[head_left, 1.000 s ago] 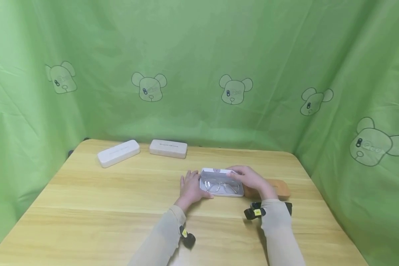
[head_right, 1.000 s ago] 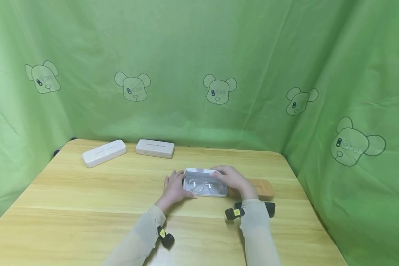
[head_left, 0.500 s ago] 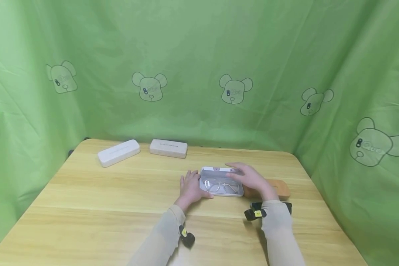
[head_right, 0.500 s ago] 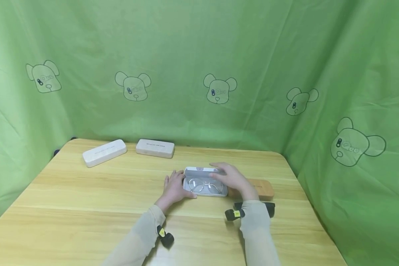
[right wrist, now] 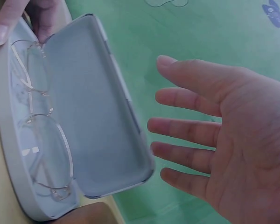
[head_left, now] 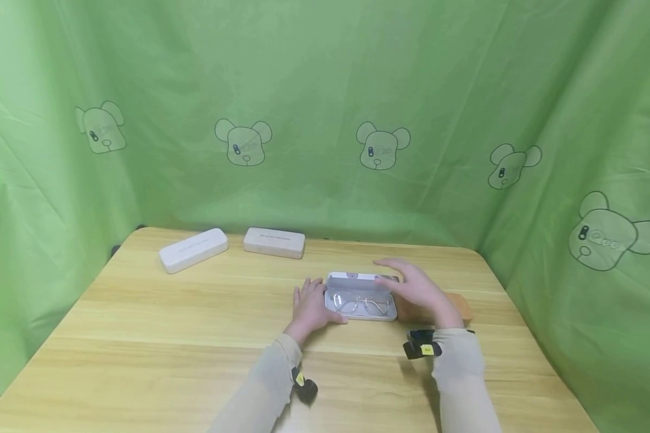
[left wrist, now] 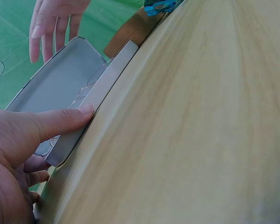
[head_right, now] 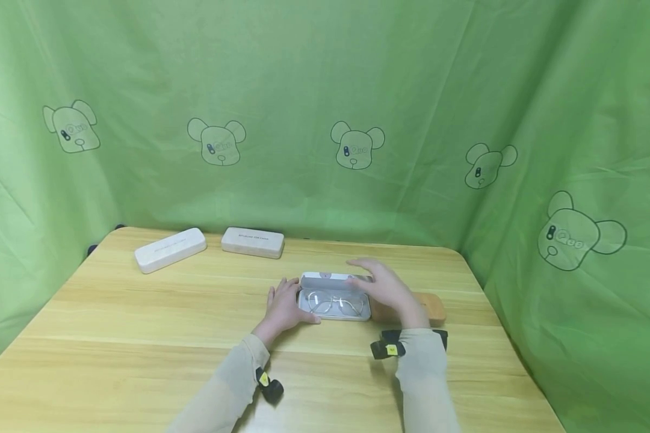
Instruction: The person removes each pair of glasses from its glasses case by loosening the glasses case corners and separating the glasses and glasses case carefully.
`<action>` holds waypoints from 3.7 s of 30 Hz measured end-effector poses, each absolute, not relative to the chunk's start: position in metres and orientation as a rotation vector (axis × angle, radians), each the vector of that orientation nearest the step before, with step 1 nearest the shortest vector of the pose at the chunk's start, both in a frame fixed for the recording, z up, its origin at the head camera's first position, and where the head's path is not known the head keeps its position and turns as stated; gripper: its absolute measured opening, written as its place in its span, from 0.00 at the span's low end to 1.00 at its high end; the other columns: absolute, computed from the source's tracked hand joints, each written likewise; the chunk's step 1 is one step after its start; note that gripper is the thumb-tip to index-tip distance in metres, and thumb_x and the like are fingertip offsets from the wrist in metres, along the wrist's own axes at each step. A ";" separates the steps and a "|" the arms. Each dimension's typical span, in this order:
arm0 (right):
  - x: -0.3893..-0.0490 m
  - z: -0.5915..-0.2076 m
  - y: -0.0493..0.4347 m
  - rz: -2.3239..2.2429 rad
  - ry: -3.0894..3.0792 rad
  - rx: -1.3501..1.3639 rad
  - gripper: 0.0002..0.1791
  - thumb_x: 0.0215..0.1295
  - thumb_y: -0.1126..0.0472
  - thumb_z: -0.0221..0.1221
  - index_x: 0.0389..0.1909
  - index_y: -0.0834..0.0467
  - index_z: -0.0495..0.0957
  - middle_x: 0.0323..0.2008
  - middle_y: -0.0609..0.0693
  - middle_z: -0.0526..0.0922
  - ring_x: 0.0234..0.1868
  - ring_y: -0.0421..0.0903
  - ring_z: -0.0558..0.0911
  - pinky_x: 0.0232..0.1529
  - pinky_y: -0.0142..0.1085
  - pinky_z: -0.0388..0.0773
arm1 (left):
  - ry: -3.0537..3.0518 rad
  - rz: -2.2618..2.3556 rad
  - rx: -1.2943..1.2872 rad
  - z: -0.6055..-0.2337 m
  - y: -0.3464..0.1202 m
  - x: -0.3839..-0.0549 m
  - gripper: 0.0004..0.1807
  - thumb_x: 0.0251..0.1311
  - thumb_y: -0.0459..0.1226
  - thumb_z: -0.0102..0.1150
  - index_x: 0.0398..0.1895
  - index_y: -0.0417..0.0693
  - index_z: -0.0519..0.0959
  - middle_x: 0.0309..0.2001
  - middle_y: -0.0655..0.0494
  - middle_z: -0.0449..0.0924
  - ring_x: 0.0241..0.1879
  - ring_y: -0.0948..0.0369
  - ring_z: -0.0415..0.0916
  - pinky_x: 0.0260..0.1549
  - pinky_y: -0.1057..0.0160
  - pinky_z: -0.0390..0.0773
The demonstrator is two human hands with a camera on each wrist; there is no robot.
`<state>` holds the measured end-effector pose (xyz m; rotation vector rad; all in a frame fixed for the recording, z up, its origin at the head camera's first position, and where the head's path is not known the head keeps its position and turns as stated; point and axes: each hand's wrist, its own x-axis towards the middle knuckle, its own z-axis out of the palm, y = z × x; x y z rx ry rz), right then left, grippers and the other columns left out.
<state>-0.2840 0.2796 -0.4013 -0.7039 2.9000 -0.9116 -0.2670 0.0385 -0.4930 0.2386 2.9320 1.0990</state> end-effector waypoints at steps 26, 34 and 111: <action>-0.258 -0.387 0.268 -0.801 3.041 -0.895 0.21 0.62 0.56 0.65 0.55 0.58 0.78 0.66 0.62 0.72 0.67 0.64 0.69 0.69 0.62 0.62 | 2.921 1.100 0.217 -0.494 0.039 -0.269 0.56 0.30 0.56 0.80 0.67 0.41 0.68 0.73 0.46 0.61 0.76 0.44 0.48 0.75 0.38 0.40; -0.261 -0.399 0.258 -0.737 3.060 -0.966 0.15 0.59 0.57 0.66 0.46 0.58 0.82 0.65 0.63 0.72 0.66 0.65 0.69 0.68 0.63 0.63 | 2.924 1.100 0.228 -0.494 0.039 -0.268 0.56 0.30 0.56 0.79 0.66 0.41 0.69 0.73 0.45 0.62 0.76 0.44 0.48 0.75 0.37 0.40; -0.273 -0.451 0.233 -0.261 3.306 -0.872 0.06 0.50 0.60 0.72 0.27 0.53 0.83 0.64 0.61 0.73 0.67 0.62 0.69 0.70 0.63 0.58 | 2.920 1.118 0.233 -0.492 0.038 -0.266 0.55 0.29 0.55 0.80 0.66 0.42 0.69 0.72 0.45 0.62 0.76 0.44 0.49 0.75 0.38 0.40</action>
